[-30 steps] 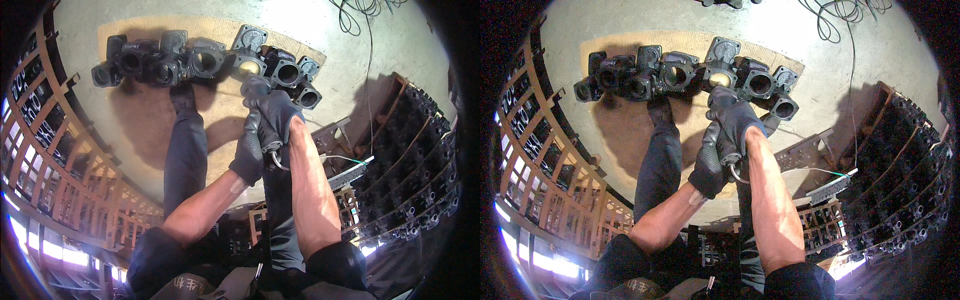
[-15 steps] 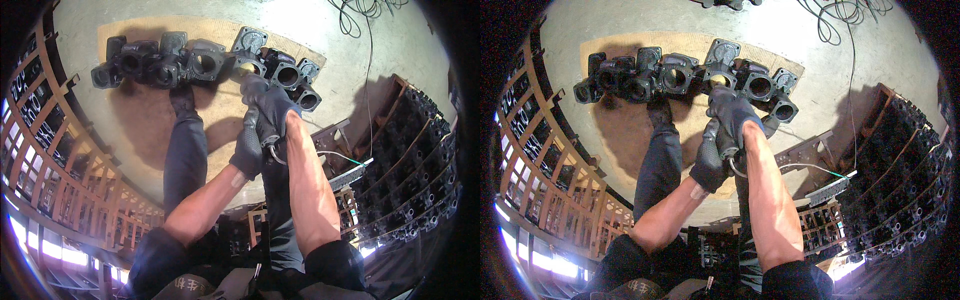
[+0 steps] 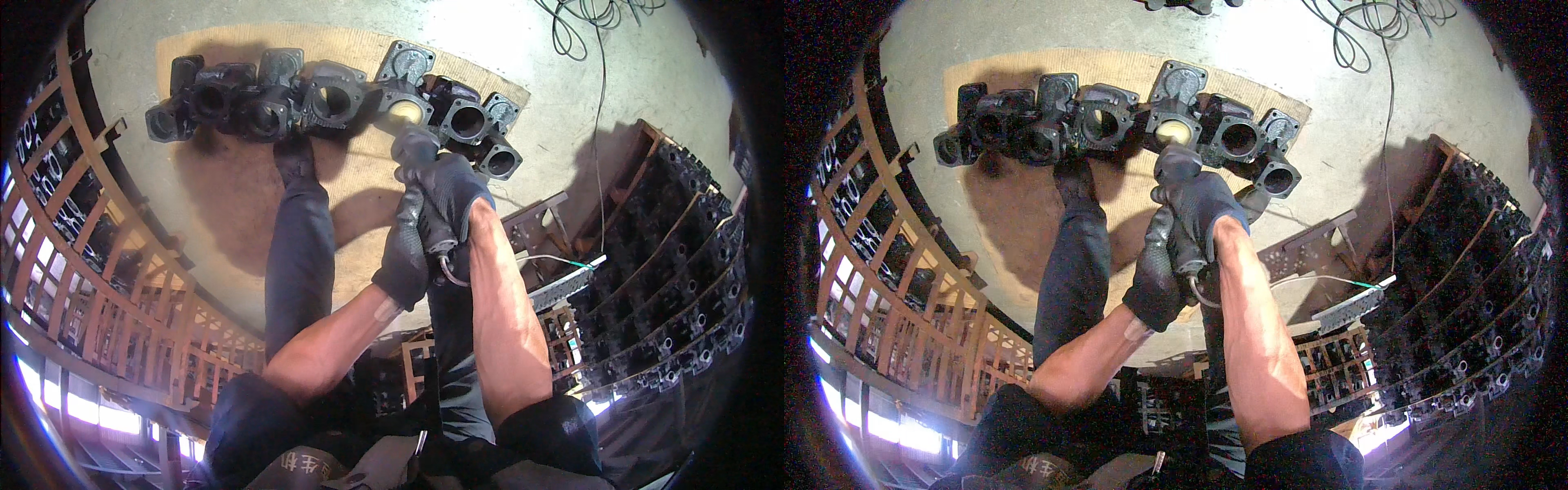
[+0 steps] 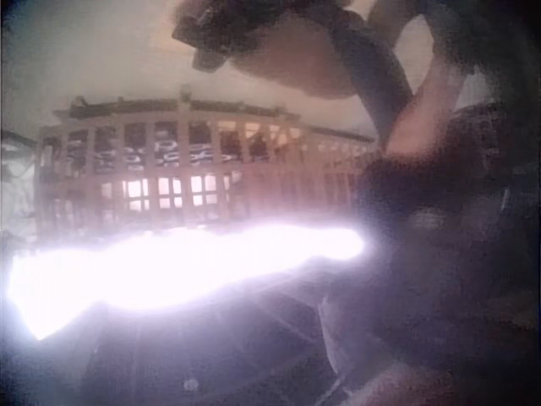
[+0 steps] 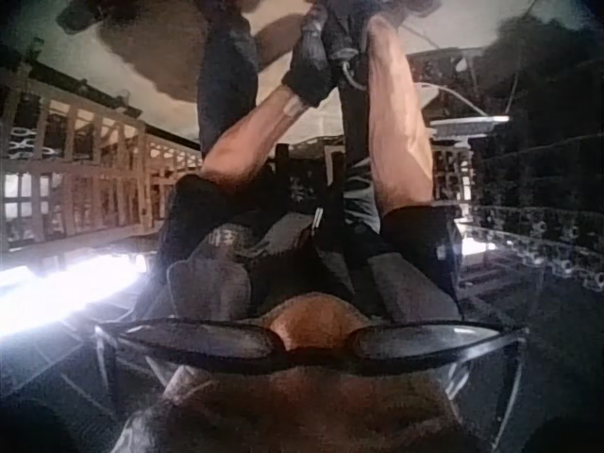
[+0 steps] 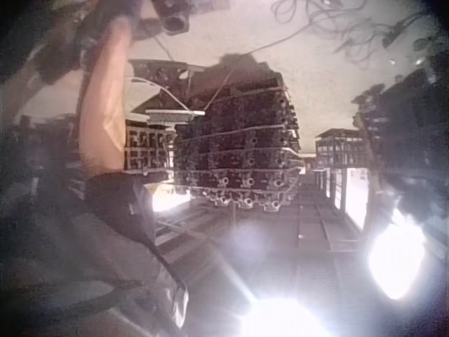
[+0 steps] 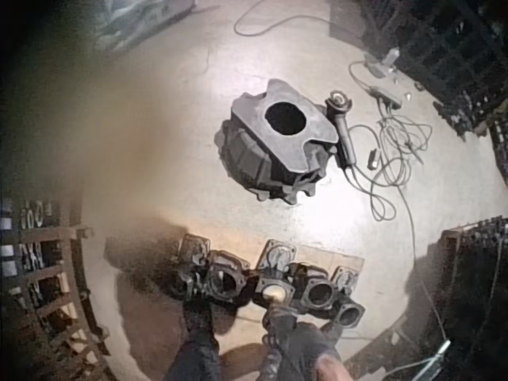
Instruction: The person uses a handheld rotary tool to grind the interior surfaces of several dark metal parts laid out on the floor. They then switch to an angle grinder to work on the exterior surfaces of the same parts.
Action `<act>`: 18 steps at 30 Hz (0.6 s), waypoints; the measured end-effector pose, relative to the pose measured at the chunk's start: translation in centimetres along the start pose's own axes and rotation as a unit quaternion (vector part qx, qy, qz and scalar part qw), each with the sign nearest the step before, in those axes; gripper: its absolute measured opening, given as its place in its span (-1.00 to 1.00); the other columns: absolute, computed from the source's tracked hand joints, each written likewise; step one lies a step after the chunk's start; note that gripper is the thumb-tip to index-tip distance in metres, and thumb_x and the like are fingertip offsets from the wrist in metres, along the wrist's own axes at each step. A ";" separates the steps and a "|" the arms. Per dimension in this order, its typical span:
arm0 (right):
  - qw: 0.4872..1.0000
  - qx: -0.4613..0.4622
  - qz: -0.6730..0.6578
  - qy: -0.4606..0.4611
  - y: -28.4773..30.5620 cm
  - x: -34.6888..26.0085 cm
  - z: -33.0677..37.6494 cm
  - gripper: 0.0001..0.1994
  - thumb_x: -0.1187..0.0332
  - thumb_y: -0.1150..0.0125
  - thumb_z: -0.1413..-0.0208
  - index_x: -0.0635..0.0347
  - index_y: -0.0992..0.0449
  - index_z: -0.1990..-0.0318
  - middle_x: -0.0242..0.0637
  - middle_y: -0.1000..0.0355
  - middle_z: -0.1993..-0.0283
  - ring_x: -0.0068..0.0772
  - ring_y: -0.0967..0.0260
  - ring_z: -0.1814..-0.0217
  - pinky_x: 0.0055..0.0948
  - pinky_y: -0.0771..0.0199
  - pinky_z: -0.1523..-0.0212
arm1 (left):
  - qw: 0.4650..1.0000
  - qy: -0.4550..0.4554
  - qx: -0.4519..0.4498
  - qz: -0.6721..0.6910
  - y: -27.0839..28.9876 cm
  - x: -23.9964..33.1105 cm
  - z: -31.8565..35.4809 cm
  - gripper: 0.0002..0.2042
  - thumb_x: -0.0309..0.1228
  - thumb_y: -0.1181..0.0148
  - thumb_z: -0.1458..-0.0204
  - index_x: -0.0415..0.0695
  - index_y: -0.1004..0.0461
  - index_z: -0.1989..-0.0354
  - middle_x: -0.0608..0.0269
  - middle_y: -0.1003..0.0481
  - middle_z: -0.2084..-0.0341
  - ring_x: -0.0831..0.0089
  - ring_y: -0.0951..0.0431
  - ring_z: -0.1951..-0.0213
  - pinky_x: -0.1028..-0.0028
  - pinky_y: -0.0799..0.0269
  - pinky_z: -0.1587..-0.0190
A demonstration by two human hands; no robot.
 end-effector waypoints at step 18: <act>1.000 -0.009 -0.026 0.012 -0.9 -0.1 -2.3 -0.58 0.01 0.01 -0.15 0.22 -0.56 0.26 -0.27 -0.49 0.40 -0.36 -0.37 0.38 -0.30 -0.33 0.32 | 1.000 0.000 -0.020 0.009 1.4 0.2 -2.3 -0.52 0.02 0.16 -0.28 -0.07 -0.40 -0.13 0.23 -0.51 -0.02 0.31 -0.53 0.01 0.28 -0.44 -0.12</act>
Point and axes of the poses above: each hand's wrist, its own z-axis away from the middle knuckle, its own y-axis out of the back of the hand, x = y × z, the point moved 6 cm from there along -z, towards the middle knuckle
